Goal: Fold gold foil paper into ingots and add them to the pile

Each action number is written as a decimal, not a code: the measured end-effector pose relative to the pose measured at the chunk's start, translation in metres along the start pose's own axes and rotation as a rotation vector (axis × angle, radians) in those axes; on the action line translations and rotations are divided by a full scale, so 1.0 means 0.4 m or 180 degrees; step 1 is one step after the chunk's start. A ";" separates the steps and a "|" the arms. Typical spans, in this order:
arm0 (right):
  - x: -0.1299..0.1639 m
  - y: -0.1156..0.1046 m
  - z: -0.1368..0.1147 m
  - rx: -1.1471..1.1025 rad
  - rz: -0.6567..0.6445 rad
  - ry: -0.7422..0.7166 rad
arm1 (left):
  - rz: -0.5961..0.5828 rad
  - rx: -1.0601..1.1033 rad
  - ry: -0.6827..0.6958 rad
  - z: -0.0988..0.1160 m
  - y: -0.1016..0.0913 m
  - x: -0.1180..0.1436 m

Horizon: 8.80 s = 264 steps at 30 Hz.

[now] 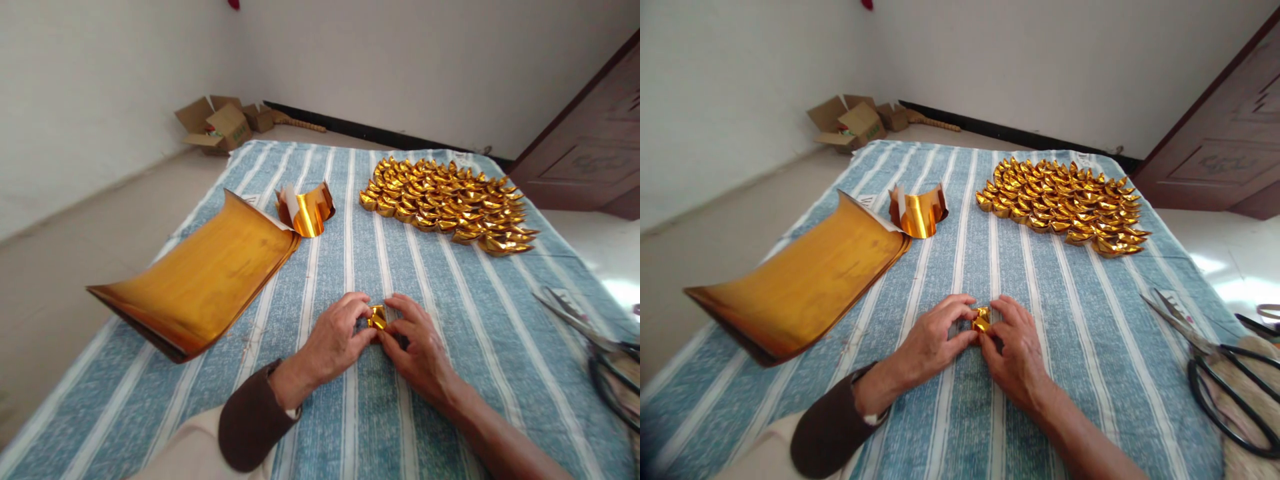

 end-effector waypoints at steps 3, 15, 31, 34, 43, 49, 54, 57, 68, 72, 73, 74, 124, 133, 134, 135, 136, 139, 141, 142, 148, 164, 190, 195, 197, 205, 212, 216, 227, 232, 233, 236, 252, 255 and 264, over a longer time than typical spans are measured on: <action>-0.002 0.003 -0.003 0.0049 -0.0015 -0.0007 | 0.0080 -0.0023 0.0007 -0.006 0.005 0.002; -0.004 0.005 -0.012 0.0145 0.0027 0.0010 | 0.0164 -0.0065 0.0005 0.000 0.006 -0.001; 0.001 0.008 -0.013 0.0225 -0.0030 -0.0048 | 0.0073 -0.0117 0.0072 0.001 0.007 -0.008; 0.001 0.009 -0.012 0.0216 -0.0022 -0.0037 | 0.0062 -0.0177 0.0074 0.004 0.008 -0.009; -0.003 0.012 -0.016 0.0246 -0.0002 -0.0015 | 0.0187 -0.0269 0.0105 0.001 0.011 -0.015; -0.004 0.010 -0.019 0.0312 -0.0016 -0.0032 | 0.0172 -0.0300 0.0069 -0.004 0.013 -0.017; -0.003 0.010 -0.019 0.0276 0.0014 -0.0031 | 0.0151 -0.0329 0.0049 -0.005 0.017 -0.019; -0.002 0.012 -0.018 0.0261 0.0023 0.0003 | 0.0165 -0.0338 0.0044 -0.005 0.017 -0.020; 0.002 0.012 -0.018 0.0334 0.0013 -0.0029 | 0.0111 -0.0510 0.0092 -0.005 0.024 -0.019; 0.005 0.015 -0.012 0.0382 -0.0004 0.0065 | 0.0109 -0.0641 0.0155 -0.004 0.029 -0.016; 0.006 0.015 -0.010 0.0388 -0.0004 0.0092 | 0.0107 -0.0649 0.0162 -0.004 0.030 -0.016; 0.006 0.016 -0.009 0.0394 -0.0001 0.0111 | 0.0101 -0.0649 0.0169 -0.004 0.030 -0.016; -0.008 0.031 0.028 -0.0364 -0.0204 0.0542 | 0.0004 -0.0552 -0.0062 -0.007 0.028 -0.037; -0.009 0.025 0.036 -0.0560 -0.0265 0.0571 | -0.0001 -0.0541 -0.0041 -0.002 0.026 -0.036; -0.009 0.024 0.037 -0.0581 -0.0287 0.0574 | 0.0003 -0.0545 -0.0041 -0.002 0.026 -0.037; -0.009 0.024 0.037 -0.0587 -0.0290 0.0558 | 0.0004 -0.0553 -0.0042 -0.002 0.026 -0.037; -0.010 0.023 0.037 -0.0577 -0.0277 0.0530 | 0.0004 -0.0561 -0.0045 -0.002 0.026 -0.037; -0.010 0.024 0.039 -0.0527 -0.0236 0.0477 | -0.0003 -0.0568 -0.0061 -0.004 0.027 -0.038; -0.009 0.026 0.042 -0.0559 -0.0261 0.0496 | -0.0023 -0.0556 -0.0064 -0.004 0.027 -0.038; -0.009 0.025 0.044 -0.0589 -0.0275 0.0501 | -0.0029 -0.0550 -0.0064 -0.004 0.027 -0.038; -0.013 0.017 0.039 -0.0701 -0.0313 0.0467 | 0.0004 -0.0529 -0.0096 -0.002 0.025 -0.038; -0.009 0.044 0.013 -0.0098 -0.0164 0.0354 | -0.0006 -0.0392 -0.0523 -0.039 -0.033 -0.102; -0.154 0.052 -0.055 -0.1681 -0.0945 0.0615 | 0.0223 0.2154 -0.1796 -0.040 -0.092 -0.011; -0.146 0.101 -0.049 -0.1999 -0.0918 0.0921 | 0.0652 0.2750 -0.2020 -0.073 -0.080 0.014; -0.137 0.110 -0.044 -0.2097 -0.0935 0.1028 | 0.0628 0.2814 -0.2077 -0.080 -0.073 0.019; -0.126 0.117 -0.022 -0.1923 -0.0691 0.1235 | 0.0646 0.2760 -0.2126 -0.079 -0.065 0.023; -0.124 0.105 -0.033 -0.1721 -0.0586 0.0904 | 0.0663 0.2839 -0.2128 -0.073 -0.063 0.027; -0.123 0.102 -0.035 -0.1710 -0.0517 0.0774 | 0.0670 0.2865 -0.2153 -0.073 -0.058 0.028; -0.118 0.112 -0.029 -0.1875 -0.0264 0.0862 | 0.0778 0.2945 -0.2183 -0.060 -0.058 0.023; -0.115 0.114 -0.025 -0.1783 -0.0164 0.0930 | 0.0802 0.2970 -0.2170 -0.060 -0.053 0.022; -0.115 0.114 -0.025 -0.1773 -0.0150 0.0929 | 0.0795 0.2970 -0.2147 -0.060 -0.052 0.023; -0.115 0.113 -0.026 -0.1772 -0.0156 0.0901 | 0.0791 0.2924 -0.2080 -0.063 -0.050 0.023; -0.117 0.100 -0.035 -0.1086 -0.0296 0.0009 | 0.0754 0.2460 -0.1889 -0.057 -0.064 0.021; -0.115 0.101 -0.037 -0.1017 -0.0338 -0.0027 | 0.0704 0.2410 -0.1859 -0.057 -0.065 0.020; -0.114 0.095 -0.039 -0.0970 -0.0145 -0.0092 | 0.0684 0.2309 -0.1708 -0.051 -0.076 0.019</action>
Point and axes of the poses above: each hand's wrist, its own x-axis away from the middle knuckle, its own y-axis out of the palm, z = x × y, the point moved 5 cm from there along -x, towards the middle knuckle, and after that the axes turned 4 degrees about z, right-handed, at the moved point
